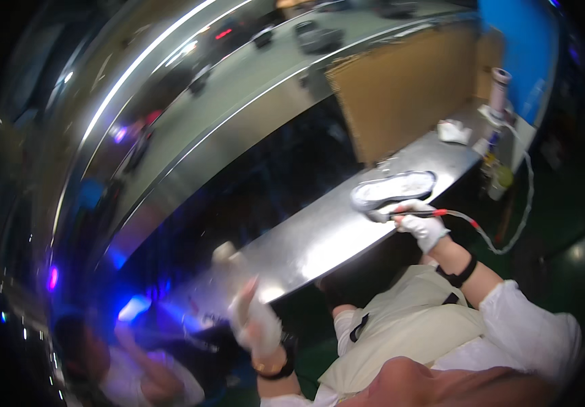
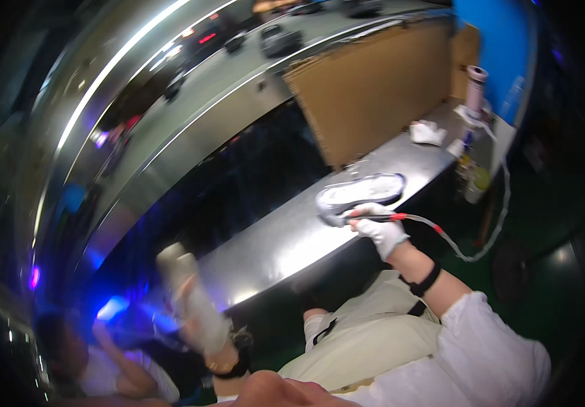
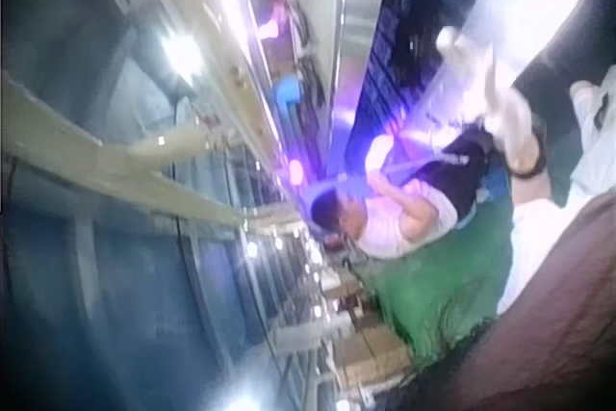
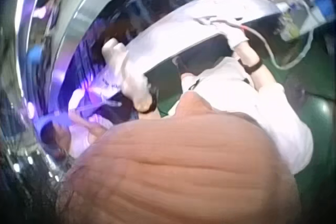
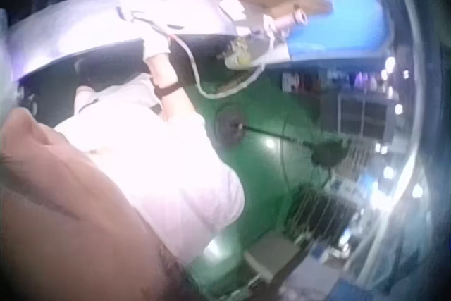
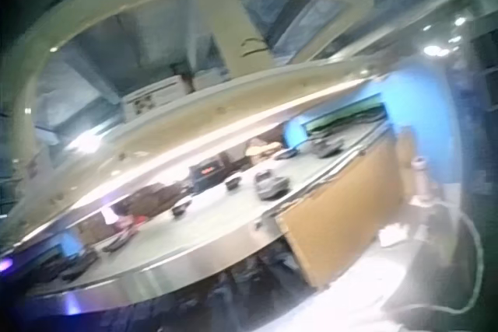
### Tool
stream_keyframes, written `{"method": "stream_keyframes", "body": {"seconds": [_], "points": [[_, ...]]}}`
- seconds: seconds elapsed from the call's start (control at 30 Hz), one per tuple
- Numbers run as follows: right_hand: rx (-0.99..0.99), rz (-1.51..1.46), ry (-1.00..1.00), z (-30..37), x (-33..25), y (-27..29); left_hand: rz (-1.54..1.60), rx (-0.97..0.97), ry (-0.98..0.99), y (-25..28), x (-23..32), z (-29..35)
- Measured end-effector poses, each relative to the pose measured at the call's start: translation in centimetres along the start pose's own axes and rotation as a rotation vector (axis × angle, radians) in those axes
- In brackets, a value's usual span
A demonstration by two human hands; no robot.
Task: Apply adhesive or primer to shoe soles and edges using a brush on a manufacturing line.
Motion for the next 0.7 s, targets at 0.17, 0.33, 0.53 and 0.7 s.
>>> {"method": "stream_keyframes", "body": {"seconds": [0.17,0.33,0.53,0.7], "points": [[-0.045,-0.062,-0.025,0.4,-0.4,-1.1,-0.099,-0.155,-0.277,-7.7,7.8,-7.4],[-0.035,-0.005,-0.071,0.4,-0.4,-0.9,-0.088,-0.163,-0.293,-9.4,7.3,-8.8],[-0.031,0.004,-0.127,0.5,0.8,-0.5,-0.138,-0.135,-0.262,-8.3,6.5,-8.7],[-0.047,-0.038,-0.126,0.8,0.7,-0.8,-0.237,-0.038,-0.226,-4.2,7.0,-8.5]]}}
Point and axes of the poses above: each hand's wrist, its own z-axis away from the middle knuckle, its own y-axis out of the back of the hand, x = y × z, the point moved 9 cm from there along -z, towards the middle knuckle, and after that the axes turned 11 degrees about z, right-handed, at the moved point
